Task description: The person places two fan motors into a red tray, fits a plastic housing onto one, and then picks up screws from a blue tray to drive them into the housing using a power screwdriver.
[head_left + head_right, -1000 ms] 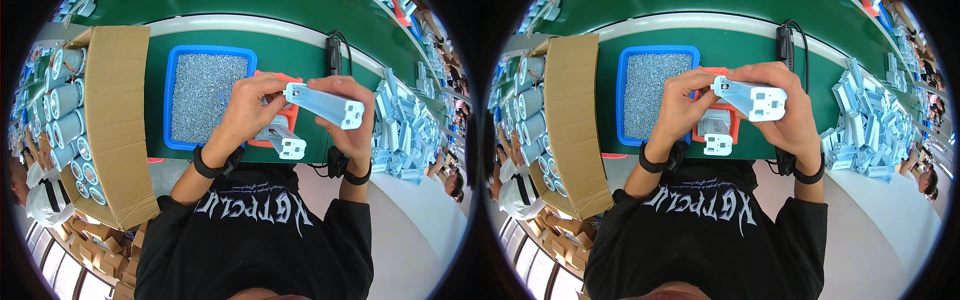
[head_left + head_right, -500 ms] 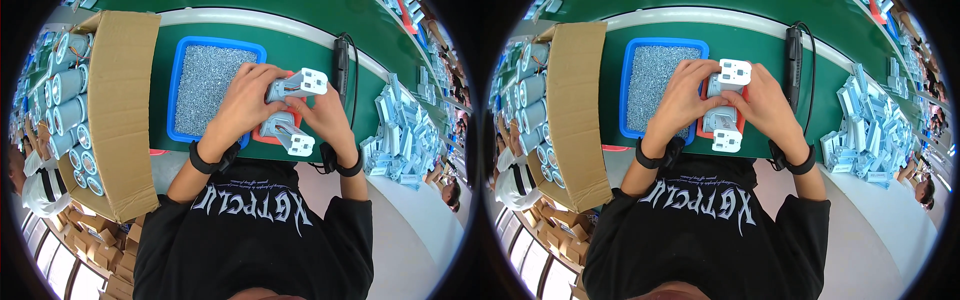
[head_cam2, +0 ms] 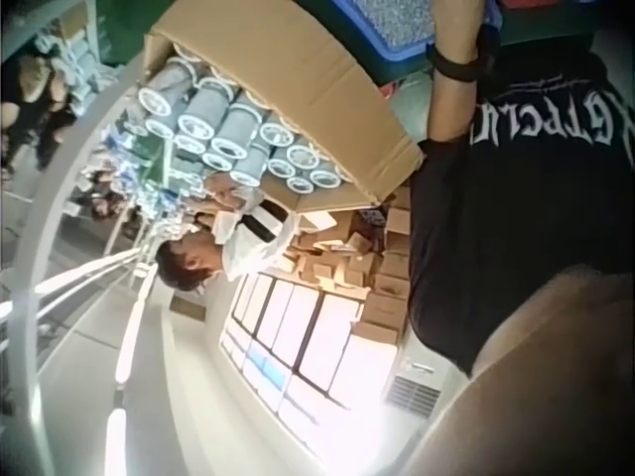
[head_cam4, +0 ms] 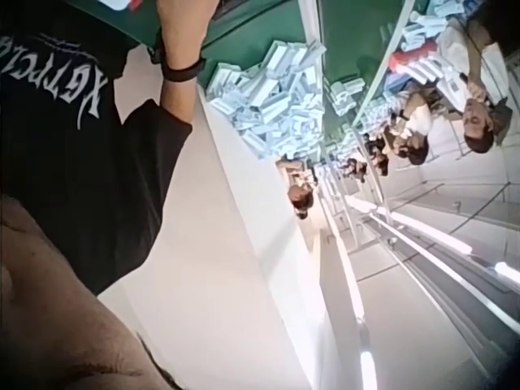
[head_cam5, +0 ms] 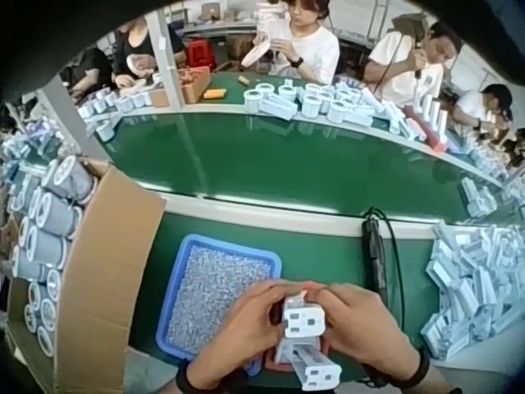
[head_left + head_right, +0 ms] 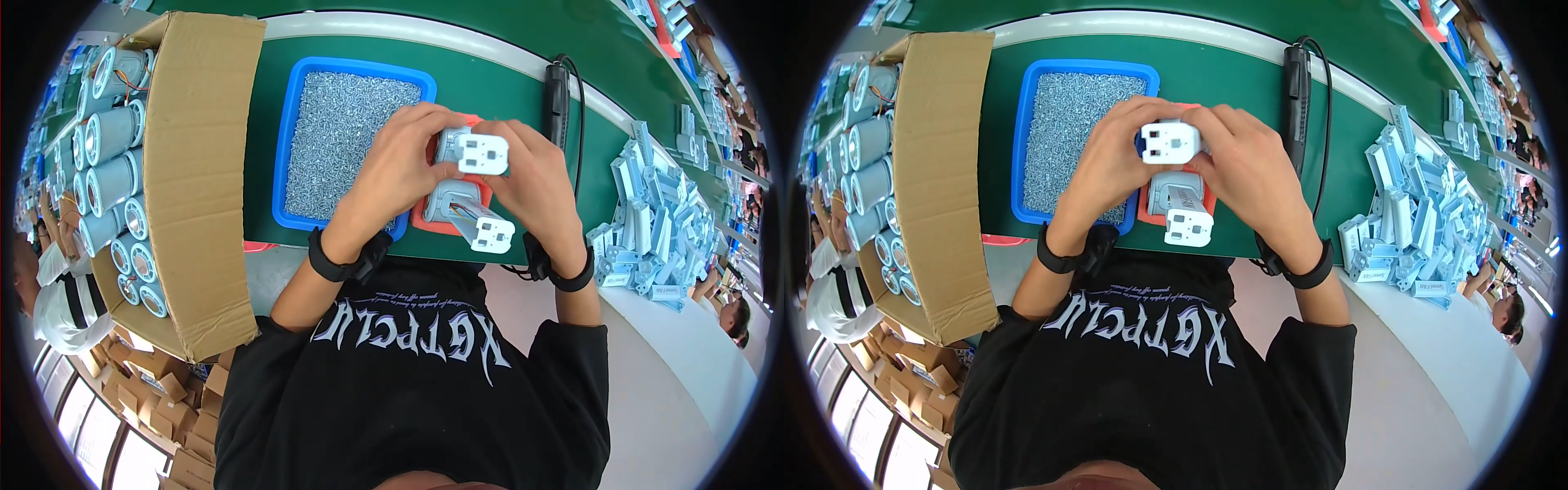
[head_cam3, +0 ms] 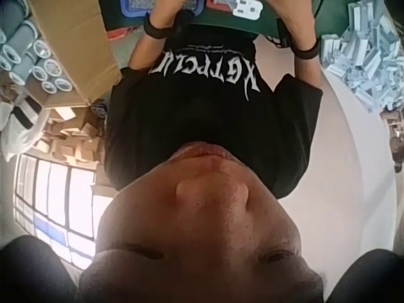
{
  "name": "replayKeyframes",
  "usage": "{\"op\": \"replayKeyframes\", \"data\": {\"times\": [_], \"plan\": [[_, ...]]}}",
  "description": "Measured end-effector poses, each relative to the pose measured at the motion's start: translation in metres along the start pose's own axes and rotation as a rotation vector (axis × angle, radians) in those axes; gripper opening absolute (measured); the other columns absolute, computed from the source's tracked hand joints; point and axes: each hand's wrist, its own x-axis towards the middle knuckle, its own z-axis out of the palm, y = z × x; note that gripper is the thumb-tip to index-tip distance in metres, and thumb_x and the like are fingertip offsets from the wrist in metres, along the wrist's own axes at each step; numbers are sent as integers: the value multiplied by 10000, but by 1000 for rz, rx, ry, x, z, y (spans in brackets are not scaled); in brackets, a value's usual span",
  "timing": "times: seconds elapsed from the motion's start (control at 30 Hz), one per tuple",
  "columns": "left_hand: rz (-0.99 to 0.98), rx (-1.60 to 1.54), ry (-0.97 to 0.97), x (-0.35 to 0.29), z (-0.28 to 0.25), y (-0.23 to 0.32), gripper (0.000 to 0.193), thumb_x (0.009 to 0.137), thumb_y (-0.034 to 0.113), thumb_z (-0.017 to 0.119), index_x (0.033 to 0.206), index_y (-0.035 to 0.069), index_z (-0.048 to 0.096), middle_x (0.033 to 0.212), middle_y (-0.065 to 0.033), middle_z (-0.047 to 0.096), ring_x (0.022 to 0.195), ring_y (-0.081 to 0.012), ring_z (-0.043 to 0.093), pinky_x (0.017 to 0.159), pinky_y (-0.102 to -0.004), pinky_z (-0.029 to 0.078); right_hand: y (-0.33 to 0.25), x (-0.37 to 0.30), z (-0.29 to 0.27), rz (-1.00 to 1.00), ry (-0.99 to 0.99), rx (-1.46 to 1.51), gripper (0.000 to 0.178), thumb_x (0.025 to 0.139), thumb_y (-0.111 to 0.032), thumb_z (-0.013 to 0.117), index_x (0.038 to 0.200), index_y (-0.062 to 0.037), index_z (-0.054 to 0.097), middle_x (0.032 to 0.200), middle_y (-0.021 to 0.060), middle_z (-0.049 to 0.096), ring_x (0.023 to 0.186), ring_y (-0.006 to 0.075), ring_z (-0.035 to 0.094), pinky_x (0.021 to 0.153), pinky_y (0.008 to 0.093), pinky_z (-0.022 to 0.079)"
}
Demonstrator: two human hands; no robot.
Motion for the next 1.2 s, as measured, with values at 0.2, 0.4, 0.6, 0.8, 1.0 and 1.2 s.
{"op": "replayKeyframes", "data": {"times": [0.2, 0.4, 0.6, 0.8, 1.0, 1.2], "plan": [[1, -22, 69, -1, 6, -8, 466, 577, 45, 758, 1023, 40, 624, 1016, -105, 595, 956, -304, 544, 853, -369, 443, 3, -2, 4, -15, 13, -49, 287, 681, -46, 669, 939, -54, 543, 803, 99, 565, 773, 285, 567, 657, 370, 474], [46, -188, 73, 3, 5, -7, 434, 564, 59, 765, 974, 31, 623, 966, -121, 610, 903, -310, 575, 814, -360, 466, -4, -7, 10, -42, 60, -98, 314, 634, -16, 659, 930, -60, 565, 844, 111, 587, 796, 313, 570, 669, 385, 474], [-58, -47, 26, 0, 6, -4, 473, 572, 6, 780, 1018, 30, 623, 1024, -105, 610, 990, -245, 581, 858, -347, 459, 11, -5, 14, -38, 42, 107, 313, 658, -23, 666, 939, -56, 534, 869, 106, 583, 820, 307, 569, 696, 374, 472], [-32, 29, 47, -1, 9, 7, 440, 616, 30, 752, 1029, 40, 602, 1014, -102, 600, 987, -276, 567, 846, -351, 458, 41, -15, 3, 72, 79, 249, 402, 711, -117, 710, 1056, -50, 514, 872, 128, 583, 825, 315, 589, 682, 366, 478], [-174, 212, 48, -25, -33, 14, 346, 677, 49, 708, 1008, 64, 607, 913, -102, 570, 902, -284, 565, 762, -367, 461, 87, -31, -2, 460, 316, -395, 535, 759, -239, 691, 1176, -10, 447, 871, 181, 579, 729, 295, 600, 639, 345, 492], [-247, 524, -264, -51, -40, 4, 223, 720, 70, 665, 938, 85, 624, 809, -114, 532, 800, -310, 555, 656, -391, 446, 136, -34, -13, 609, 291, 787, 540, 737, -168, 645, 1204, -8, 426, 865, 111, 570, 661, 227, 590, 637, 319, 505]]}}
